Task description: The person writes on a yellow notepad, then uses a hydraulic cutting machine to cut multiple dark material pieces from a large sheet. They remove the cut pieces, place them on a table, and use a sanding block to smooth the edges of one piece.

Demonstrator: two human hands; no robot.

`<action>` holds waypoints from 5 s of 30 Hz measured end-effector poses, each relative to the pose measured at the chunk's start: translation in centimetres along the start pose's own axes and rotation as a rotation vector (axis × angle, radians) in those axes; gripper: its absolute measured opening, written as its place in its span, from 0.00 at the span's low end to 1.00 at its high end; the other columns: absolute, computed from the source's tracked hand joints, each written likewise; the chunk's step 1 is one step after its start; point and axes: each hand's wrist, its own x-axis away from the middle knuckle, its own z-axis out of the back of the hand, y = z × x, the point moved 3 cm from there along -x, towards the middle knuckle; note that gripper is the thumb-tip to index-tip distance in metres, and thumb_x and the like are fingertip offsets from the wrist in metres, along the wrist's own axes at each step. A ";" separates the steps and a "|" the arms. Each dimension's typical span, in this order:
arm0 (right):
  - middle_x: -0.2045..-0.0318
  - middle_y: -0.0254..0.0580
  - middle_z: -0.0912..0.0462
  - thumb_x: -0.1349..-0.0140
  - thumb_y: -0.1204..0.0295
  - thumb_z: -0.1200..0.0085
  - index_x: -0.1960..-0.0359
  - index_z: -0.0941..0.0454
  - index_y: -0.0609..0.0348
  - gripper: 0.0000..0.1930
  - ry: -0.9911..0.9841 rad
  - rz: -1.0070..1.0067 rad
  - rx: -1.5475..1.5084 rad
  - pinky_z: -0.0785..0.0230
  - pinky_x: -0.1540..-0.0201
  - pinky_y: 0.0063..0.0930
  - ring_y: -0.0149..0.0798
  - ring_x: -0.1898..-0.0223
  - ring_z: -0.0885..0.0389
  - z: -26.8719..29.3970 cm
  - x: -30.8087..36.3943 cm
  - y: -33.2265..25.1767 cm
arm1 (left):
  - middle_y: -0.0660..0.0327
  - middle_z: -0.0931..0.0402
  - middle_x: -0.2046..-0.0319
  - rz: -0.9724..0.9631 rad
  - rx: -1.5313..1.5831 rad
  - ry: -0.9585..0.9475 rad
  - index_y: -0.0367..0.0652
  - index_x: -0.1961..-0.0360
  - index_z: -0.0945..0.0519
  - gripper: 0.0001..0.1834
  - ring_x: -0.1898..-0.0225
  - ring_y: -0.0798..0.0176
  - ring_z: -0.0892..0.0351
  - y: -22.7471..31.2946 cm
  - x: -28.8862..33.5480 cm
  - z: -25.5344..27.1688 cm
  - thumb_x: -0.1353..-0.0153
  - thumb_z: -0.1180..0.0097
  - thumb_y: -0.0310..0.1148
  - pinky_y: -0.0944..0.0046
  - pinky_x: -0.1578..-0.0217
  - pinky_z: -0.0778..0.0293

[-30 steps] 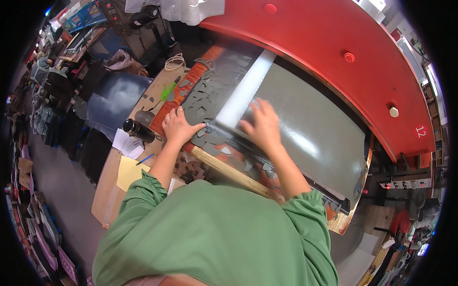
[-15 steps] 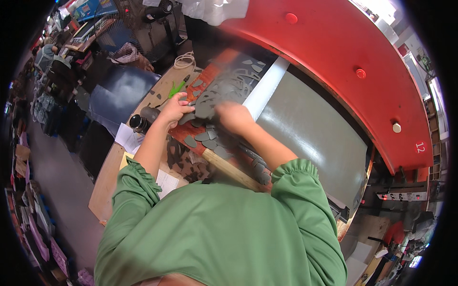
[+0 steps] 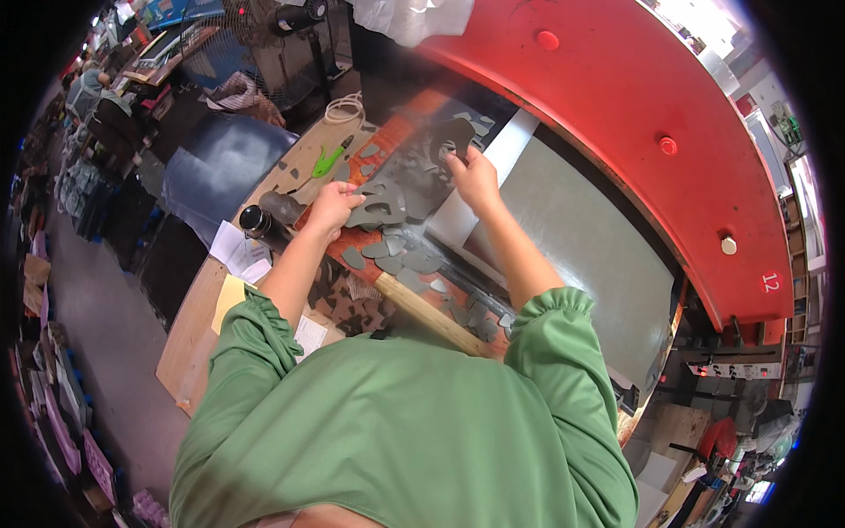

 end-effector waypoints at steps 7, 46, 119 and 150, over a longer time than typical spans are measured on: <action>0.55 0.47 0.20 0.53 0.67 0.41 0.63 0.19 0.57 0.15 -0.400 0.632 0.781 0.29 0.52 0.45 0.52 0.51 0.23 -7.1 8.5 -0.9 | 0.45 0.22 0.52 -0.029 -0.226 0.076 0.35 0.51 0.25 0.15 0.49 0.51 0.23 -0.5 1.4 -1.9 0.40 0.47 0.27 0.55 0.50 0.28; 0.56 0.38 0.17 0.30 0.68 0.45 0.52 0.23 0.64 0.12 0.297 0.209 -0.540 0.29 0.49 0.28 0.30 0.55 0.21 8.0 2.5 -12.8 | 0.54 0.23 0.61 -0.834 -1.268 0.180 0.40 0.57 0.20 0.20 0.57 0.49 0.22 1.2 3.0 -5.4 0.46 0.35 0.43 0.52 0.59 0.23; 0.59 0.36 0.19 0.30 0.66 0.48 0.47 0.25 0.63 0.15 -0.226 0.126 -0.481 0.30 0.52 0.29 0.31 0.59 0.23 3.2 10.6 -12.1 | 0.67 0.28 0.66 -0.709 0.458 -0.130 0.45 0.57 0.30 0.07 0.65 0.74 0.29 14.0 10.0 -4.6 0.33 0.46 0.25 0.75 0.63 0.32; 0.60 0.49 0.16 0.44 0.62 0.39 0.62 0.18 0.58 0.14 -0.091 0.241 1.075 0.25 0.50 0.45 0.50 0.52 0.18 3.5 9.9 -0.6 | 0.62 0.21 0.67 -0.687 0.544 -0.379 0.40 0.56 0.24 0.17 0.68 0.65 0.18 17.5 6.9 -0.2 0.47 0.40 0.15 0.64 0.64 0.18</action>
